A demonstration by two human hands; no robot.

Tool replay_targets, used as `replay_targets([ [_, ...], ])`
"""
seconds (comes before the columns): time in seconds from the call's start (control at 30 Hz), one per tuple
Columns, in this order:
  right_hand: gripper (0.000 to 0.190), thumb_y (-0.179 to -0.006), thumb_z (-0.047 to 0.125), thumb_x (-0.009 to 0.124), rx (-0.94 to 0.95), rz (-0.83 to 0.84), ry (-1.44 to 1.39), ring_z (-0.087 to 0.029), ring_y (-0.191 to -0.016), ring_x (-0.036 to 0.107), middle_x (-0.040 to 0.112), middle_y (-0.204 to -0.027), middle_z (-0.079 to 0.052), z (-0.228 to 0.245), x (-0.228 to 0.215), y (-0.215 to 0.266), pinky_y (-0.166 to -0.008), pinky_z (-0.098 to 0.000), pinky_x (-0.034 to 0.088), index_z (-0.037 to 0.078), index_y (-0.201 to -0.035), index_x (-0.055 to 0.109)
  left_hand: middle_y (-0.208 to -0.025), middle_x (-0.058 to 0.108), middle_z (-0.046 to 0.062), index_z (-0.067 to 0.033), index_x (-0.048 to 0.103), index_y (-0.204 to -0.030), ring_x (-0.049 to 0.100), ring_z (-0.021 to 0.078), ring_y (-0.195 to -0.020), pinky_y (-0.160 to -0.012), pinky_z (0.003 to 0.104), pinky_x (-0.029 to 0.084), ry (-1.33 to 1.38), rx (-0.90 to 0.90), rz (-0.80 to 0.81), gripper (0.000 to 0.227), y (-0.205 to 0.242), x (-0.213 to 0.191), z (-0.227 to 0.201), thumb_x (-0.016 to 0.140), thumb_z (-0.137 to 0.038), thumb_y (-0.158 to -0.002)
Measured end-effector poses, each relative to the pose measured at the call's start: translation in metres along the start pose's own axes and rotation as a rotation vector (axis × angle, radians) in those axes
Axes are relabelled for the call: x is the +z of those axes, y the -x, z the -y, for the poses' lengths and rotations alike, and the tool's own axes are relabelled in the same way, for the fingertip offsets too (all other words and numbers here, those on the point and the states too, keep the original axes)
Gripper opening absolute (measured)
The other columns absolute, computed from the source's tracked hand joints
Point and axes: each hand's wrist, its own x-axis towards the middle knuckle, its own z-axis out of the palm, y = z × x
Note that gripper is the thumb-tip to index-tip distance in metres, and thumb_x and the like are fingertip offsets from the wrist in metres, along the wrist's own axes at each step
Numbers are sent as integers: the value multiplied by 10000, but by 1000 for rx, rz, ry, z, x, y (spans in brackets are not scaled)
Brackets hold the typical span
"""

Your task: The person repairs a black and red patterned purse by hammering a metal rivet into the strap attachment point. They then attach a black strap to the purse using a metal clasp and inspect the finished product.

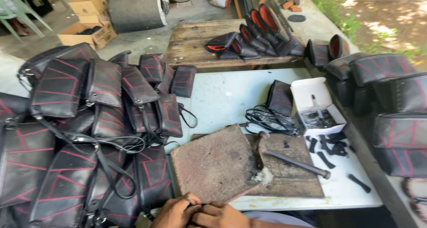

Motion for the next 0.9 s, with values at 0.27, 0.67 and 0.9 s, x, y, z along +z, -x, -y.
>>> replay_targets([
  [0.27,242,-923,187,660,85,-34,-74,-251,-972,684,615,-1107,-103,16,-12,-24,-791,-380,589,62,-1129,634,-795,749,126,-49,660,-958,794,253,-759,-672,359,588,134,-64,8,235,0,-17,-23,612,-277,-989],
  [0.67,205,-945,144,644,81,-47,-369,-255,-1017,672,632,-1125,-92,8,-44,-6,-845,-368,569,48,-1126,634,-681,756,125,-118,561,-1254,754,242,-644,-639,413,567,-66,-412,11,406,-97,-40,-44,531,-399,-963],
  [0.9,186,-990,222,766,457,-322,-579,-281,-1035,749,702,-1096,-146,3,-98,37,-893,-387,612,66,-992,664,-858,752,163,-94,635,-1118,756,349,-829,-711,479,575,-936,2,11,195,-300,-13,6,552,-230,-1006],
])
